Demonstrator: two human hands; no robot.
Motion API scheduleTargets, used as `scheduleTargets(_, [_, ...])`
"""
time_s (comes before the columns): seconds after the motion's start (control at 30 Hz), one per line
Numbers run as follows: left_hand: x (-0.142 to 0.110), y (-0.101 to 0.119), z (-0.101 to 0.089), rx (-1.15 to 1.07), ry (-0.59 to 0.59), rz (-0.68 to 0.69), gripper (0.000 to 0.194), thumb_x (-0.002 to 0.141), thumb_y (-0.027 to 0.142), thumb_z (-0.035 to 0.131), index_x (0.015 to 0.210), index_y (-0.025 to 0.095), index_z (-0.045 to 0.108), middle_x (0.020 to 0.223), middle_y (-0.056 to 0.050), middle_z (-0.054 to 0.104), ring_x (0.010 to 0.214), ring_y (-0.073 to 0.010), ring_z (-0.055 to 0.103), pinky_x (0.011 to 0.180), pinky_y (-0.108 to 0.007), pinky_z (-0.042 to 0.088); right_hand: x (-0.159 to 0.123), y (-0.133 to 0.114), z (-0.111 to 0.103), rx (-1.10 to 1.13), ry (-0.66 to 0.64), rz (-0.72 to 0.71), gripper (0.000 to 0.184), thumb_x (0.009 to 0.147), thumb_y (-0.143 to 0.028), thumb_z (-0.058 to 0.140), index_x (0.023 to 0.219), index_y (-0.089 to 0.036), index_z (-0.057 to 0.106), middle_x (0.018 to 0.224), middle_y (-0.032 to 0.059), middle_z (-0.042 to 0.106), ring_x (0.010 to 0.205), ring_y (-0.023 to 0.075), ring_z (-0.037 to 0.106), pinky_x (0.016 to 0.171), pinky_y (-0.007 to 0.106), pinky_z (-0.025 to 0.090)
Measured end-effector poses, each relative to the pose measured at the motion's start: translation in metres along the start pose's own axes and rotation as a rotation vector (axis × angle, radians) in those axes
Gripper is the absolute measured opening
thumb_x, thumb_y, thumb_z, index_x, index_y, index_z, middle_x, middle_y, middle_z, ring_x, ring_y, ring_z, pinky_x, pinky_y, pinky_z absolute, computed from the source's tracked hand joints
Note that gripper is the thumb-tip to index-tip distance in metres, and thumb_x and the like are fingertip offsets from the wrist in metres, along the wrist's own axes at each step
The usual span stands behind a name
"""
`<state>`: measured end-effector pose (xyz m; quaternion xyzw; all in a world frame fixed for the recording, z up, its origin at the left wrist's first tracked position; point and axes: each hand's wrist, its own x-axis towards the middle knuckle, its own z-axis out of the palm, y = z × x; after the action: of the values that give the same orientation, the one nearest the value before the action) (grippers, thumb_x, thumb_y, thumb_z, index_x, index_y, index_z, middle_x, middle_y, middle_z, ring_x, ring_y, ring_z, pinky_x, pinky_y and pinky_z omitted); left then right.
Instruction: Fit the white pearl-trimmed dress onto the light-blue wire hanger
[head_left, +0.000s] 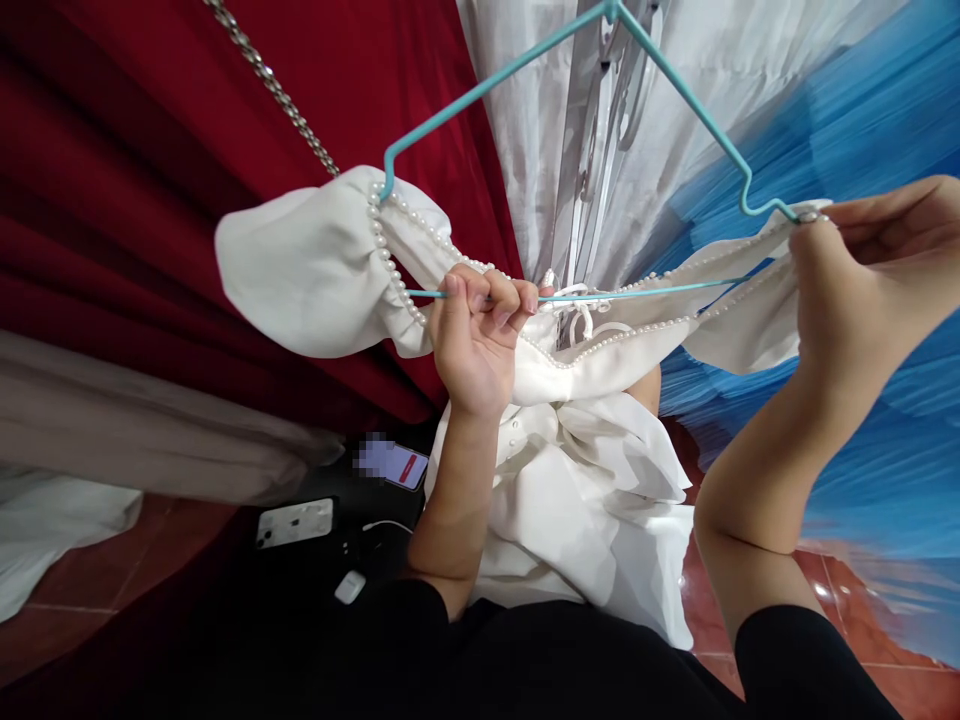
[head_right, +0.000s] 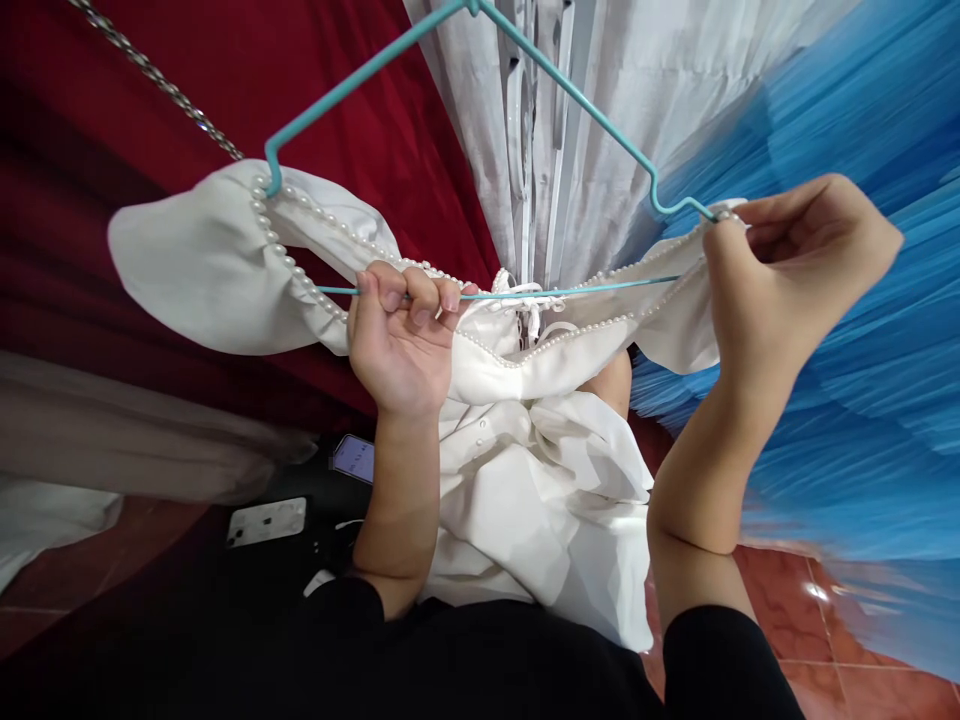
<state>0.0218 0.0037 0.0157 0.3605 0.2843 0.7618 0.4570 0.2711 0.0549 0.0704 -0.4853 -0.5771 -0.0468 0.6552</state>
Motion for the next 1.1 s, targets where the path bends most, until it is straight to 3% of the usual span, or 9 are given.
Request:
scheduleTargets(0.17, [0.001, -0.001, -0.002, 0.027, 0.005, 0.013, 0.044, 0.1, 0.052, 0.049, 0.074, 0.023, 0.03, 0.065, 0.002, 0.034, 0.07, -0.0148, 0.056, 0.086, -0.034, 0.06, -0.007, -0.018, 0.036, 0.077, -0.032, 0.001, 0.017, 0.07, 0.001, 0.062, 0.069, -0.016, 0.062, 0.061, -0.0055, 0.058, 0.055, 0.0043, 0.051, 0.055, 0.023, 0.035])
scheduleTargets(0.3, [0.001, 0.0, -0.002, 0.066, 0.018, 0.01, 0.043, 0.1, 0.053, 0.048, 0.075, 0.023, 0.03, 0.066, 0.002, 0.033, 0.072, -0.0155, 0.057, 0.085, -0.035, 0.06, -0.016, -0.024, 0.051, 0.173, -0.058, -0.002, 0.013, 0.076, -0.005, 0.059, 0.072, -0.017, 0.061, 0.064, -0.006, 0.057, 0.057, 0.0037, 0.052, 0.055, 0.021, 0.036])
scheduleTargets(0.43, [0.001, 0.0, -0.001, 0.046, 0.001, 0.012, 0.043, 0.1, 0.052, 0.048, 0.074, 0.023, 0.031, 0.065, 0.002, 0.033, 0.071, -0.0158, 0.056, 0.085, -0.036, 0.059, -0.018, -0.011, 0.045, 0.173, -0.072, -0.027, 0.019, 0.068, -0.007, 0.071, 0.078, -0.018, 0.059, 0.066, -0.0081, 0.051, 0.056, 0.002, 0.043, 0.055, 0.021, 0.033])
scheduleTargets(0.6, [0.002, -0.004, 0.0, -0.03, -0.038, 0.091, 0.04, 0.102, 0.046, 0.046, 0.072, 0.022, 0.033, 0.063, 0.002, 0.032, 0.068, -0.0155, 0.054, 0.079, -0.033, 0.058, -0.017, 0.009, 0.032, 0.115, -0.162, 0.1, 0.029, 0.062, -0.003, 0.066, 0.083, -0.019, 0.055, 0.079, -0.0029, 0.059, 0.066, 0.008, 0.06, 0.054, 0.023, 0.044])
scheduleTargets(0.67, [0.002, -0.004, 0.0, 0.005, -0.014, 0.078, 0.041, 0.101, 0.048, 0.047, 0.073, 0.023, 0.033, 0.063, 0.002, 0.034, 0.068, -0.016, 0.055, 0.077, -0.032, 0.057, -0.013, 0.009, 0.032, 0.095, -0.151, 0.09, 0.027, 0.061, 0.0, 0.061, 0.079, -0.019, 0.054, 0.076, -0.0021, 0.06, 0.064, 0.0084, 0.059, 0.053, 0.023, 0.042])
scheduleTargets(0.8, [0.002, -0.004, -0.001, 0.03, 0.013, 0.038, 0.042, 0.101, 0.051, 0.048, 0.073, 0.023, 0.032, 0.063, 0.002, 0.038, 0.07, -0.0164, 0.057, 0.077, -0.033, 0.059, -0.009, -0.001, 0.042, 0.101, -0.109, 0.023, 0.03, 0.061, 0.003, 0.058, 0.076, -0.022, 0.049, 0.072, -0.0037, 0.056, 0.06, 0.0049, 0.049, 0.051, 0.021, 0.032])
scheduleTargets(0.9, [0.002, -0.003, -0.001, 0.048, 0.022, 0.028, 0.042, 0.101, 0.051, 0.047, 0.073, 0.023, 0.032, 0.063, 0.002, 0.036, 0.07, -0.0162, 0.057, 0.078, -0.033, 0.059, -0.013, -0.013, 0.05, 0.154, -0.086, 0.0, 0.03, 0.065, 0.001, 0.058, 0.077, -0.023, 0.045, 0.071, -0.005, 0.051, 0.06, 0.0041, 0.046, 0.052, 0.019, 0.033])
scheduleTargets(1.1, [0.003, -0.001, -0.001, -0.019, -0.023, 0.054, 0.042, 0.102, 0.049, 0.048, 0.073, 0.022, 0.033, 0.064, 0.003, 0.033, 0.069, -0.0147, 0.056, 0.084, -0.035, 0.061, -0.017, -0.032, 0.045, 0.281, -0.22, -0.015, 0.014, 0.073, -0.012, 0.066, 0.082, -0.02, 0.06, 0.076, -0.0026, 0.059, 0.066, 0.0062, 0.056, 0.054, 0.022, 0.036])
